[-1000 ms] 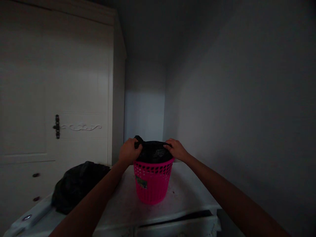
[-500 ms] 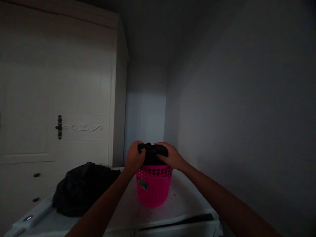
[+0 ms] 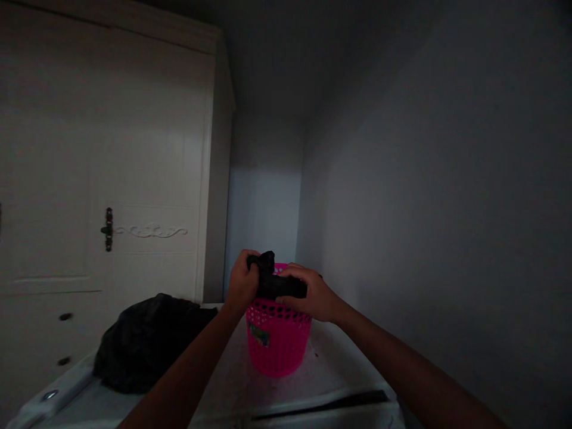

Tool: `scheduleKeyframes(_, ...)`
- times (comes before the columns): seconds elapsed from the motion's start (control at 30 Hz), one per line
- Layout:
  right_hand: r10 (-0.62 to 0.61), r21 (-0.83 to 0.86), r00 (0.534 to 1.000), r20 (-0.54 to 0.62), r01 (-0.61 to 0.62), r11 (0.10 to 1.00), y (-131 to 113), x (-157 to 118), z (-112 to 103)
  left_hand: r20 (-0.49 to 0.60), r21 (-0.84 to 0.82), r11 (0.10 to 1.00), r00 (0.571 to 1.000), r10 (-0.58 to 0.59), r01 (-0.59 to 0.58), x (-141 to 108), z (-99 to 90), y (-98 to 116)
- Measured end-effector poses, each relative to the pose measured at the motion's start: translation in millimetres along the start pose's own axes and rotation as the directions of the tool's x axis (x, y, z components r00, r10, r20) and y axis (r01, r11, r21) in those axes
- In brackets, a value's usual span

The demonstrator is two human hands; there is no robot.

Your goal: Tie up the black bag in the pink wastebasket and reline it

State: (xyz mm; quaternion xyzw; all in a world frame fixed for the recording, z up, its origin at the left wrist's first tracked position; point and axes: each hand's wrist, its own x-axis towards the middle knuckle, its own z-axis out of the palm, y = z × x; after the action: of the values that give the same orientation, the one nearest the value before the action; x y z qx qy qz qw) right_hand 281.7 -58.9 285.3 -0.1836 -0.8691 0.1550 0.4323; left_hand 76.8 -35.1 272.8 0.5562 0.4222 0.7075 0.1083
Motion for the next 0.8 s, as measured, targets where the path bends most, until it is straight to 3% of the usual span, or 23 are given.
scheduleKeyframes(0.07, 0.031, 0.062, 0.998, 0.049, -0.034, 0.997, -8.3, -3.2, -1.2, 0.007, -0.093, 0.989, 0.994, -0.111, 0.111, 3.0, -2.9, -1.4)
scheduleKeyframes(0.13, 0.056, 0.122, 0.996, 0.070, -0.065, 0.990, -5.3, -8.4, -9.6, -0.026, -0.161, 0.940, 0.951, -0.308, 0.300, 7.6, -8.9, -5.6)
scheduleKeyframes(0.2, 0.063, 0.149, 0.998, 0.019, -0.065, 0.987, 6.0, -16.2, -24.1, -0.057, -0.178, 0.884, 0.892, -0.448, 0.432, 11.6, -17.4, -10.8)
scheduleKeyframes(0.27, 0.066, 0.089, 0.995, -0.069, -0.060, 0.994, 19.3, -25.9, -41.9, -0.026, -0.193, 0.847, 0.861, -0.508, 0.495, 13.1, -26.8, -13.6)
scheduleKeyframes(0.33, 0.059, -0.059, 0.991, -0.124, -0.067, 0.996, 29.5, -36.2, -59.5, 0.092, -0.274, 0.802, 0.845, -0.527, 0.530, 11.8, -35.7, -11.4)
scheduleKeyframes(0.43, -0.011, -0.272, 0.998, -0.069, -0.009, 0.962, 36.9, -50.9, -79.6, 0.264, -0.450, 0.679, 0.813, -0.520, 0.580, 7.9, -48.4, 0.7)
scheduleKeyframes(0.57, -0.016, -0.349, 0.997, 0.075, 0.041, 0.936, 37.6, -65.3, -88.3, 0.304, -0.617, 0.548, 0.813, -0.497, 0.565, 3.4, -65.4, 15.7)
scheduleKeyframes(0.63, 0.054, -0.430, 0.992, 0.116, 0.001, 0.903, 37.2, -69.1, -85.3, 0.314, -0.629, 0.503, 0.785, -0.535, 0.594, -1.4, -71.2, 15.3)
scheduleKeyframes(0.7, 0.166, -0.536, 0.982, 0.085, -0.095, 0.839, 39.2, -71.0, -78.9, 0.326, -0.583, 0.511, 0.757, -0.566, 0.632, -9.8, -73.3, 8.6)
scheduleKeyframes(0.8, 0.319, -0.595, 0.943, -0.093, -0.310, 0.741, 51.5, -73.6, -66.7, 0.320, -0.473, 0.645, 0.799, -0.509, 0.600, -26.6, -71.8, -8.6)
